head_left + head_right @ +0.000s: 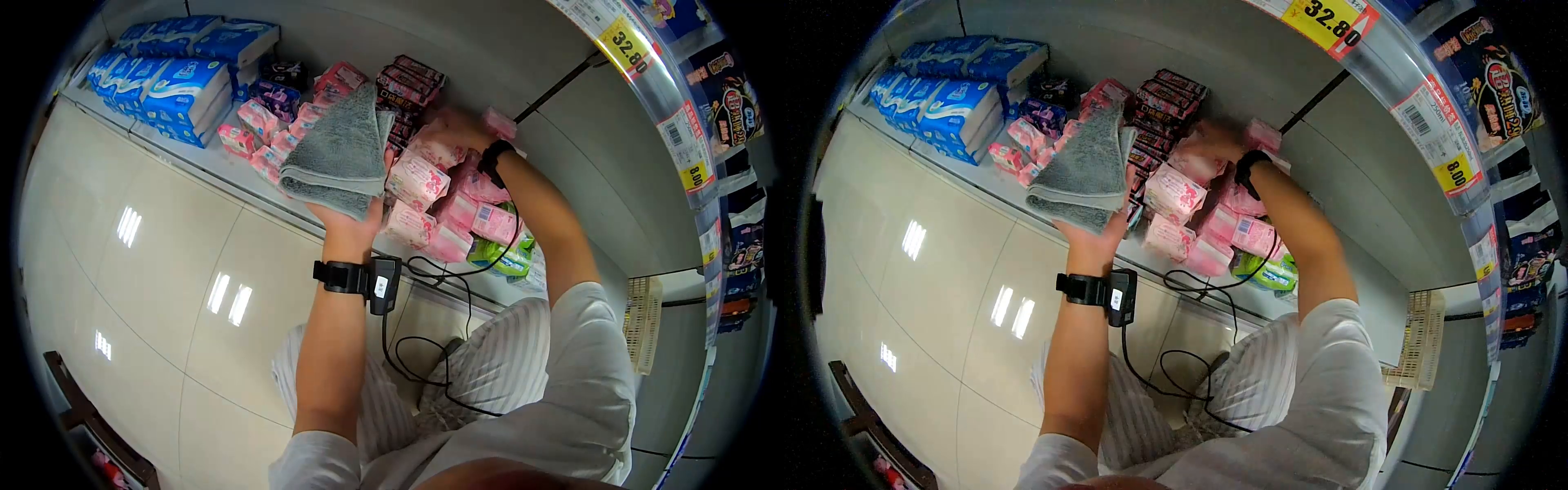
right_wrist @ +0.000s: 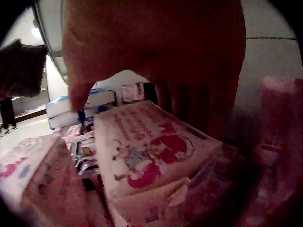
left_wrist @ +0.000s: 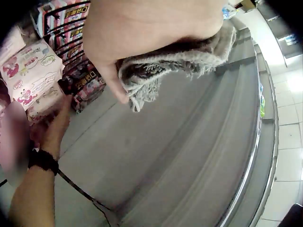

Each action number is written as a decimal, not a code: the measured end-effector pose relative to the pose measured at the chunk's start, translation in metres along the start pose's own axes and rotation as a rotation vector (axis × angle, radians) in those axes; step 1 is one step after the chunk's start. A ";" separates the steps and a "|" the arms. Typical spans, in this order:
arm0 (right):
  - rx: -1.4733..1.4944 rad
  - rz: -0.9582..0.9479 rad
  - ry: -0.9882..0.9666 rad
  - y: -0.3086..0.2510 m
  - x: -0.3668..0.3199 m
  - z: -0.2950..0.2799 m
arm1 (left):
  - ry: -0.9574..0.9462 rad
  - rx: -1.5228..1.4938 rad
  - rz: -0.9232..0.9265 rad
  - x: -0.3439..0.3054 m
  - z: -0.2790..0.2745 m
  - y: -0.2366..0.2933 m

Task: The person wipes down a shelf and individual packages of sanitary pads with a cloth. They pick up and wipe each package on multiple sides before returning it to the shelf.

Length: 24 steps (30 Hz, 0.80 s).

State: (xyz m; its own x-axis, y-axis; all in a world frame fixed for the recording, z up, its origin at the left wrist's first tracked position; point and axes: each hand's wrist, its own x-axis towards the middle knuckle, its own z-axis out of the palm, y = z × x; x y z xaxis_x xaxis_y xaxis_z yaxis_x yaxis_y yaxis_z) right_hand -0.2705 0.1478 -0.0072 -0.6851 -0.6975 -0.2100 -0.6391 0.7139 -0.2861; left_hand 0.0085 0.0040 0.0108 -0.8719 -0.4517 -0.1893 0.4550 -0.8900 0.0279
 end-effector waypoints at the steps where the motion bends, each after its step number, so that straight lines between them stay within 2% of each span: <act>1: -0.191 -0.140 -0.043 -0.009 -0.008 -0.003 | 0.000 -0.003 -0.001 0.001 -0.001 0.001; 5: -0.291 -0.139 0.095 0.002 -0.012 0.001 | -0.051 -0.021 -0.045 0.003 -0.008 -0.002; 7: -0.317 0.030 0.088 -0.012 -0.013 -0.017 | -0.064 -0.027 -0.046 0.001 -0.009 -0.001; 8: -0.315 0.027 0.086 -0.008 -0.010 -0.016 | -0.037 -0.017 -0.039 -0.001 -0.005 -0.001; 10: -0.351 -0.079 0.410 0.014 0.000 -0.016 | -0.013 -0.008 -0.032 -0.004 0.002 0.000; 12: -0.377 -0.079 0.368 0.029 0.015 -0.016 | -0.054 0.048 -0.005 -0.006 0.006 0.001; 14: -0.346 0.056 0.320 0.028 0.020 -0.014 | -0.060 0.030 -0.005 -0.005 0.004 0.003; 15: -0.345 0.054 0.318 0.016 0.013 -0.014 | -0.064 0.008 -0.003 -0.006 0.003 0.005; 17: -0.006 -0.049 0.249 -0.012 -0.009 -0.011 | -0.059 0.003 0.014 -0.007 0.006 0.009; 18: -0.010 -0.046 0.246 -0.029 -0.022 -0.007 | -0.054 -0.003 0.022 -0.008 0.007 0.008; 20: -0.089 -0.018 0.039 -0.062 -0.049 0.002 | -0.045 0.010 0.024 -0.004 0.003 0.008; 22: -0.142 -0.084 -0.097 -0.084 -0.077 0.006 | -0.038 0.031 0.020 -0.003 0.001 0.005; 23: -0.239 -0.282 0.007 -0.058 -0.072 0.030 | -0.029 0.018 0.003 -0.003 0.000 0.004; 24: -0.237 -0.278 0.009 -0.056 -0.074 0.029 | -0.019 0.006 -0.012 -0.004 0.000 0.003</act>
State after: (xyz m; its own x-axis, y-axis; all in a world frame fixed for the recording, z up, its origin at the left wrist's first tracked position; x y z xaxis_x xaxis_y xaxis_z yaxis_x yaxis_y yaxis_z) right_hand -0.1739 0.1572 -0.0031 -0.4765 -0.8669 -0.1462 -0.8637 0.4927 -0.1066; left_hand 0.0135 0.0027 0.0114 -0.8808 -0.4417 -0.1705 0.4431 -0.8959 0.0319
